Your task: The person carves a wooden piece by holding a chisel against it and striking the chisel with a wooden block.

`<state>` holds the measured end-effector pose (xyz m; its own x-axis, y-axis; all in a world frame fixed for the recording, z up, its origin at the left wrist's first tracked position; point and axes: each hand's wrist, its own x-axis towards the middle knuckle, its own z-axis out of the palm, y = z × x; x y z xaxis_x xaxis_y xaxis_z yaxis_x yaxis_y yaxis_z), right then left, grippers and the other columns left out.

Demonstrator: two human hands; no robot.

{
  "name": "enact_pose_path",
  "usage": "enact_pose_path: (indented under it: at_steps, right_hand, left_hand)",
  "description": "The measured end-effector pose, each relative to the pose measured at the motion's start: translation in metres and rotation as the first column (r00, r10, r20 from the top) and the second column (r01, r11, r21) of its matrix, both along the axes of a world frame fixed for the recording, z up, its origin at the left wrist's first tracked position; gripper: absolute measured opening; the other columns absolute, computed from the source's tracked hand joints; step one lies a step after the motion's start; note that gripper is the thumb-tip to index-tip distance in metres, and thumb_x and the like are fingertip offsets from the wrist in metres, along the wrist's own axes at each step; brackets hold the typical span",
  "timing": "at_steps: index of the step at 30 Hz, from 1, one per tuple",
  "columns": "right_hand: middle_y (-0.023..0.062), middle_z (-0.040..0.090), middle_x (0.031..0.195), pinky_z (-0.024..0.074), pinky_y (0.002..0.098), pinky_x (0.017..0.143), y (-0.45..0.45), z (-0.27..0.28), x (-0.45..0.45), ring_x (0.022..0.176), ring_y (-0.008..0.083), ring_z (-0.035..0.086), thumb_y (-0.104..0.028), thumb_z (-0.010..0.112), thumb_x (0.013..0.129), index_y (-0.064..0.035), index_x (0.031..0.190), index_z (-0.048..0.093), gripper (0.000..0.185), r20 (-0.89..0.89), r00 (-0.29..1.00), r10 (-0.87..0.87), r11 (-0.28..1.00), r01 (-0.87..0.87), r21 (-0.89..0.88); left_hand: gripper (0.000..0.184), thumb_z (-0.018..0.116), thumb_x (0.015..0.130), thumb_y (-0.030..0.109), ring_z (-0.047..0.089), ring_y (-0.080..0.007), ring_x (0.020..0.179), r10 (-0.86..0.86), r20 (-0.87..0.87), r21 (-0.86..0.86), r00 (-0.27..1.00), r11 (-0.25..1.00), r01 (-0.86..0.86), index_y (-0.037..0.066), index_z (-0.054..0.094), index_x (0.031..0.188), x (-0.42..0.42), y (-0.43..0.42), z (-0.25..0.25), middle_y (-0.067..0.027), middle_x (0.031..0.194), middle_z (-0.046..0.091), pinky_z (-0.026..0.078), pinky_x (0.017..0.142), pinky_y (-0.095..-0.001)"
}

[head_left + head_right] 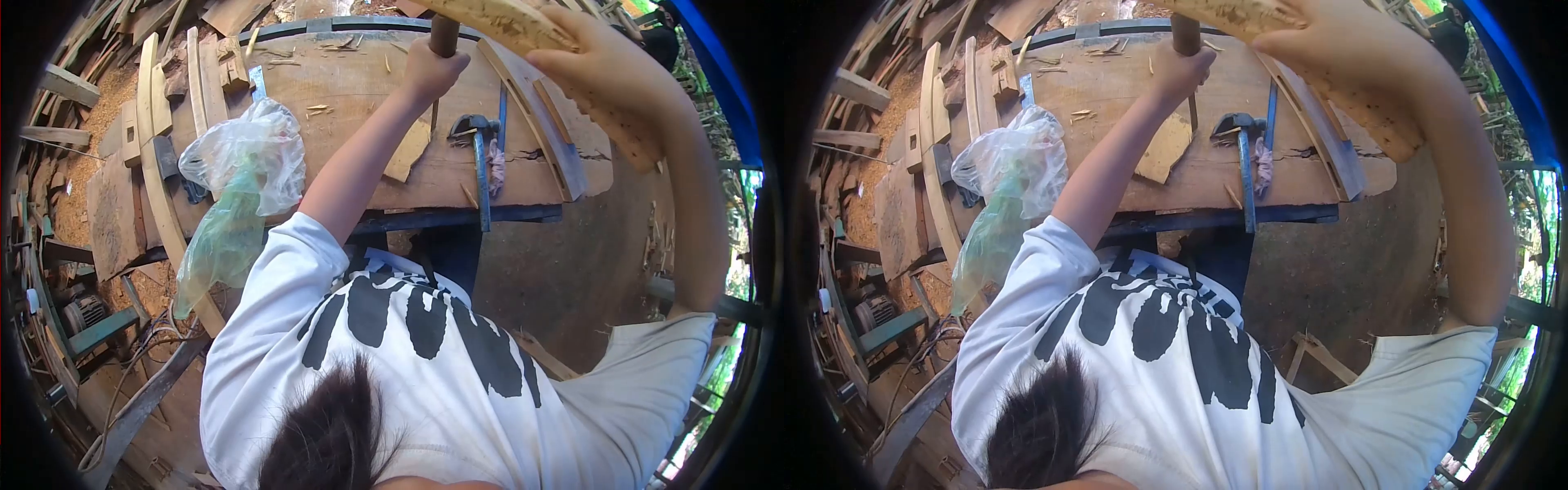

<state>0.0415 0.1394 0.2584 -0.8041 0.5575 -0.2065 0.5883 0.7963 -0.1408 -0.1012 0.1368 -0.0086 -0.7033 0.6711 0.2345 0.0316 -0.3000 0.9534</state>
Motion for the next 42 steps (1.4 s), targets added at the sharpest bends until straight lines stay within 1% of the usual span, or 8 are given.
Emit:
enact_pose_path:
  at_steps: [6, 10, 12, 13, 22, 26, 33, 42]
  right_hand:
    - [0.0183, 0.063, 0.111, 0.0541, 0.0314, 0.084, -0.019, 0.046, 0.008, 0.095, 0.0211, 0.064, -0.033, 0.066, 0.09, 0.0058, 0.129, 0.049, 0.058, -0.195, 0.963, -0.187, 0.959, 0.136, -0.25]
    - [0.0067, 0.062, 0.083, 0.051, 0.0271, 0.061, 0.037, -0.021, 0.042, 0.07, 0.0106, 0.06, -0.033, 0.064, 0.089, -0.0061, 0.133, 0.049, 0.054, -0.445, 0.892, 0.082, 0.995, -0.051, 0.081]
    - [0.0194, 0.065, 0.111, 0.0517, 0.0369, 0.09, 0.012, -0.022, 0.051, 0.103, 0.0238, 0.065, -0.032, 0.062, 0.091, -0.0018, 0.132, 0.051, 0.052, -0.114, 0.99, 0.088, 0.995, -0.083, 0.055]
    - [0.0076, 0.063, 0.098, 0.0502, 0.0301, 0.068, 0.014, -0.01, 0.049, 0.077, 0.0119, 0.059, -0.032, 0.063, 0.09, -0.0043, 0.133, 0.049, 0.052, -0.031, 0.999, -0.023, 0.998, 0.021, -0.06]
    - [0.0104, 0.063, 0.1, 0.0519, 0.0287, 0.068, 0.032, -0.017, 0.059, 0.079, 0.0145, 0.062, -0.034, 0.064, 0.091, -0.0034, 0.133, 0.049, 0.055, -0.519, 0.852, 0.071, 0.994, -0.017, 0.108]
    - [0.0101, 0.063, 0.102, 0.0509, 0.0292, 0.072, 0.011, -0.025, 0.054, 0.082, 0.0136, 0.061, -0.031, 0.063, 0.091, -0.0034, 0.136, 0.047, 0.055, -0.063, 0.997, 0.033, 0.997, -0.037, -0.063]
    - [0.0079, 0.064, 0.098, 0.0523, 0.0281, 0.069, 0.005, 0.003, 0.049, 0.081, 0.0123, 0.062, -0.038, 0.062, 0.092, -0.0076, 0.131, 0.053, 0.05, -0.397, 0.917, -0.025, 1.0, 0.027, 0.0]
    - [0.0099, 0.063, 0.096, 0.0503, 0.0302, 0.078, 0.01, -0.038, 0.049, 0.085, 0.012, 0.06, -0.031, 0.061, 0.091, -0.0024, 0.13, 0.051, 0.05, -0.214, 0.97, 0.115, 0.991, -0.098, 0.085]
  left_hand:
    - [0.017, 0.068, 0.071, 0.012, 0.054, -0.0095, 0.048, -0.051, 0.112, 0.059, 0.992, 0.997, 0.044, 0.003, 0.056, 0.063, -0.002, -0.005, 0.002, -0.0026, 0.055, 0.055, 0.043, 0.046, -0.0273]
    - [0.017, 0.067, 0.072, 0.012, 0.054, -0.0097, 0.047, -0.024, 0.064, 0.064, 0.998, 0.998, 0.02, 0.003, 0.056, 0.063, 0.0, -0.003, 0.002, -0.0022, 0.054, 0.056, 0.042, 0.045, -0.0268]
    - [0.017, 0.067, 0.072, 0.012, 0.054, -0.0097, 0.047, -0.018, 0.054, 0.071, 0.998, 0.997, 0.015, 0.003, 0.056, 0.063, 0.001, -0.003, 0.003, -0.002, 0.055, 0.055, 0.042, 0.045, -0.0269]
    - [0.017, 0.067, 0.072, 0.012, 0.054, -0.0096, 0.047, -0.028, 0.053, 0.049, 0.998, 0.998, 0.026, 0.003, 0.056, 0.063, 0.0, -0.003, 0.003, -0.002, 0.055, 0.055, 0.042, 0.045, -0.027]
    - [0.017, 0.068, 0.073, 0.012, 0.053, -0.0091, 0.047, -0.043, 0.05, 0.034, 0.998, 0.999, 0.042, 0.003, 0.056, 0.065, 0.001, -0.006, 0.006, -0.0021, 0.055, 0.055, 0.043, 0.044, -0.0267]
    - [0.017, 0.068, 0.073, 0.012, 0.054, -0.0095, 0.047, -0.063, 0.061, 0.002, 0.996, 0.998, 0.063, 0.002, 0.057, 0.064, 0.002, -0.01, 0.009, -0.0022, 0.055, 0.056, 0.043, 0.045, -0.0273]
    - [0.019, 0.067, 0.073, 0.011, 0.054, -0.0094, 0.047, -0.029, 0.013, 0.042, 0.999, 0.999, 0.028, 0.002, 0.056, 0.061, 0.003, -0.005, 0.005, -0.0025, 0.054, 0.056, 0.043, 0.045, -0.027]
    - [0.019, 0.067, 0.073, 0.011, 0.055, -0.0097, 0.047, -0.033, 0.008, 0.001, 0.999, 0.999, 0.033, 0.003, 0.056, 0.061, 0.005, -0.007, 0.01, -0.0025, 0.054, 0.056, 0.043, 0.045, -0.0271]
